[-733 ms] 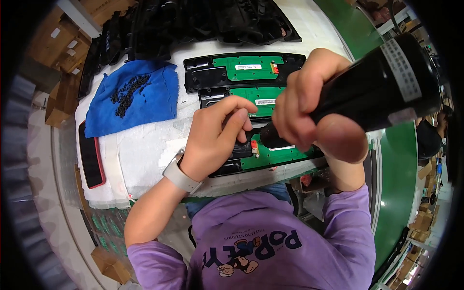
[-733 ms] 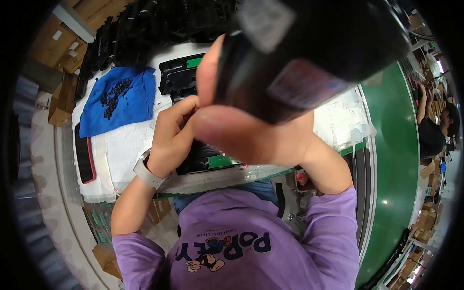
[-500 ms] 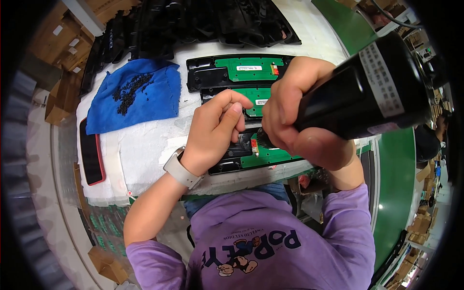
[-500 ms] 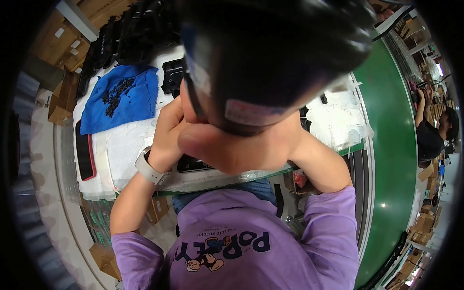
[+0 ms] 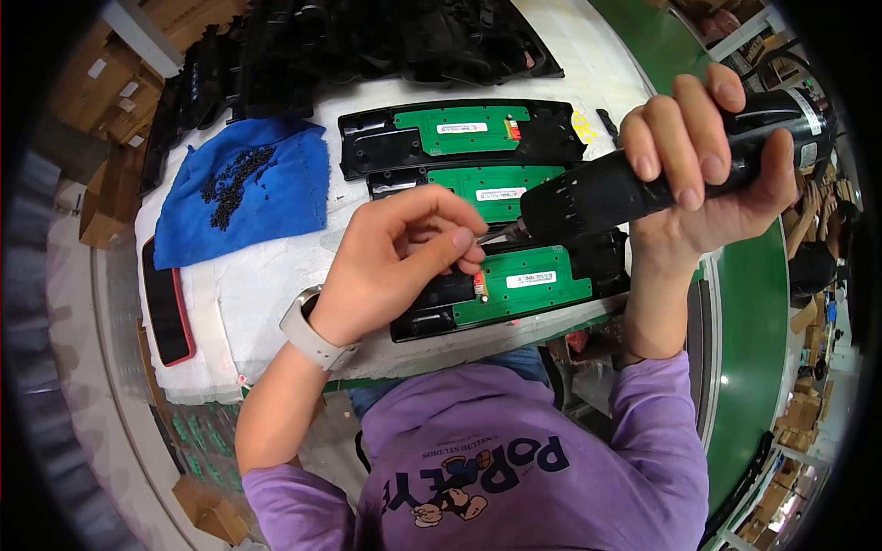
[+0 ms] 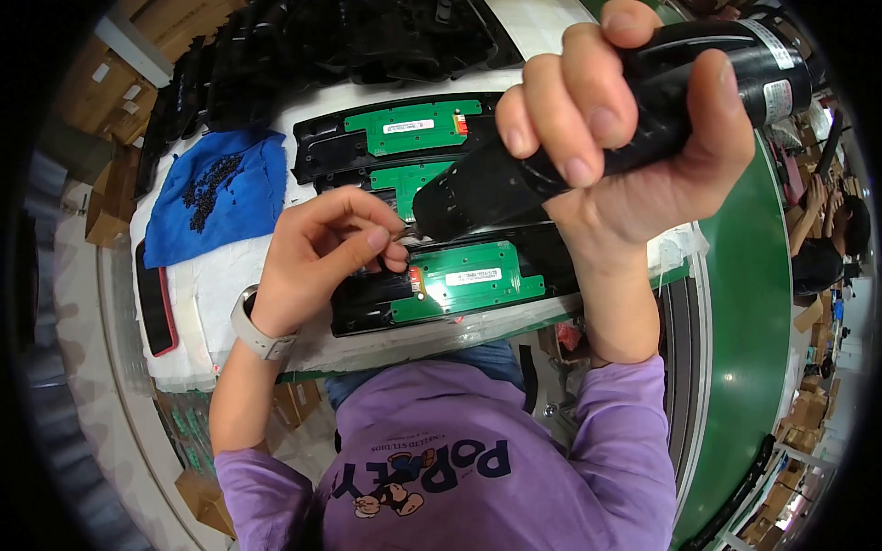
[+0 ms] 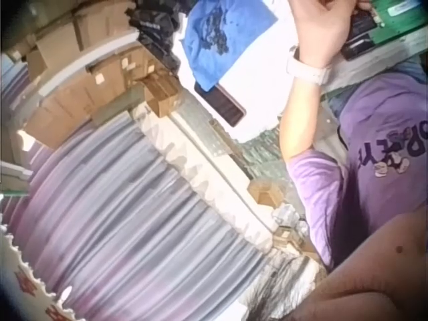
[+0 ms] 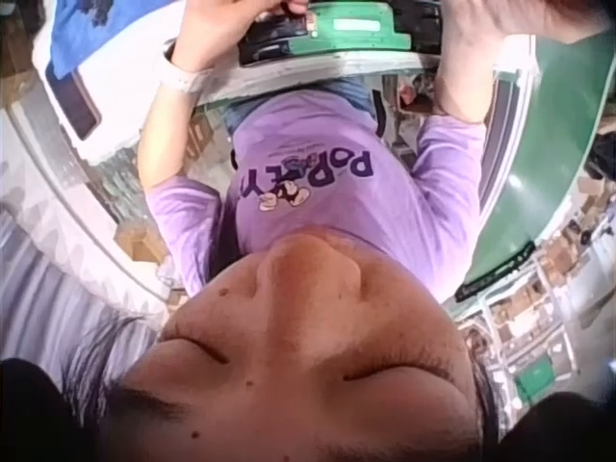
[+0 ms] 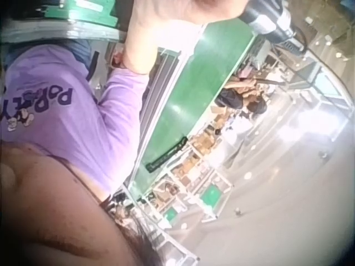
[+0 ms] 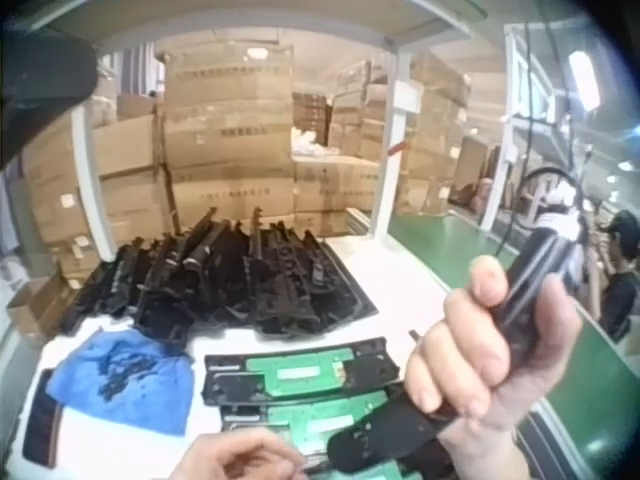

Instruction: Assembling electronic components into black plastic printer parts using an electric screwdriver.

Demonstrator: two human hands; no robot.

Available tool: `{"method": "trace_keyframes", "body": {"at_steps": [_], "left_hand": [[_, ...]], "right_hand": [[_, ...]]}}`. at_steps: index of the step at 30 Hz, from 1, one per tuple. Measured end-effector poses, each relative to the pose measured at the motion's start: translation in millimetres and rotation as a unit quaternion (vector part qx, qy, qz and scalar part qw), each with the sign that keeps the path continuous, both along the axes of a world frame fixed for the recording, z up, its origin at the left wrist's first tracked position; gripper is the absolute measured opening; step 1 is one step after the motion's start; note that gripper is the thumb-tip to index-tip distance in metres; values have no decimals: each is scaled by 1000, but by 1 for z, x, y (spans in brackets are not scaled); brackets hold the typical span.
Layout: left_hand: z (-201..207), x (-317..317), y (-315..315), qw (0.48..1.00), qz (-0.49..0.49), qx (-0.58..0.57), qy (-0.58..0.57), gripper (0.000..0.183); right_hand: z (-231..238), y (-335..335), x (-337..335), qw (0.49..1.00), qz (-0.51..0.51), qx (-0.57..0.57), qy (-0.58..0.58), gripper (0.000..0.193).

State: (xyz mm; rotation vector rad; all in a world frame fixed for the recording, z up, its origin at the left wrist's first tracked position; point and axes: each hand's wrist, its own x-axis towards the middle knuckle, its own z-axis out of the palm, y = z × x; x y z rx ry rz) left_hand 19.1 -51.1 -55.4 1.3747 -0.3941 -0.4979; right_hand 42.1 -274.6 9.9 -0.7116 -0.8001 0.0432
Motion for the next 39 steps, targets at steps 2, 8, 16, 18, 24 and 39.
{"method": "trace_keyframes", "body": {"at_steps": [2,8,16,18,24,39], "left_hand": [[1,-1,2,1000,-11,-1,5,11],[2,-1,3,999,-15,-2,28,9],[0,1,1,999,-8,-25,20,9],[1,1,1,1000,-5,-10,20,10],[-2,-1,1,1000,10,6,20,13],[3,2,-2,861,-11,241,-448,44]], "right_hand": [[-1,-1,1,1000,2,12,3,36],[-1,-1,-3,1000,-3,18,5,36],[-4,4,-7,1000,-20,-6,5,38],[-3,8,-12,999,-39,-15,23,38],[3,18,-27,992,-97,-44,73,37],[6,3,-20,989,-19,-145,-23,38]]}}
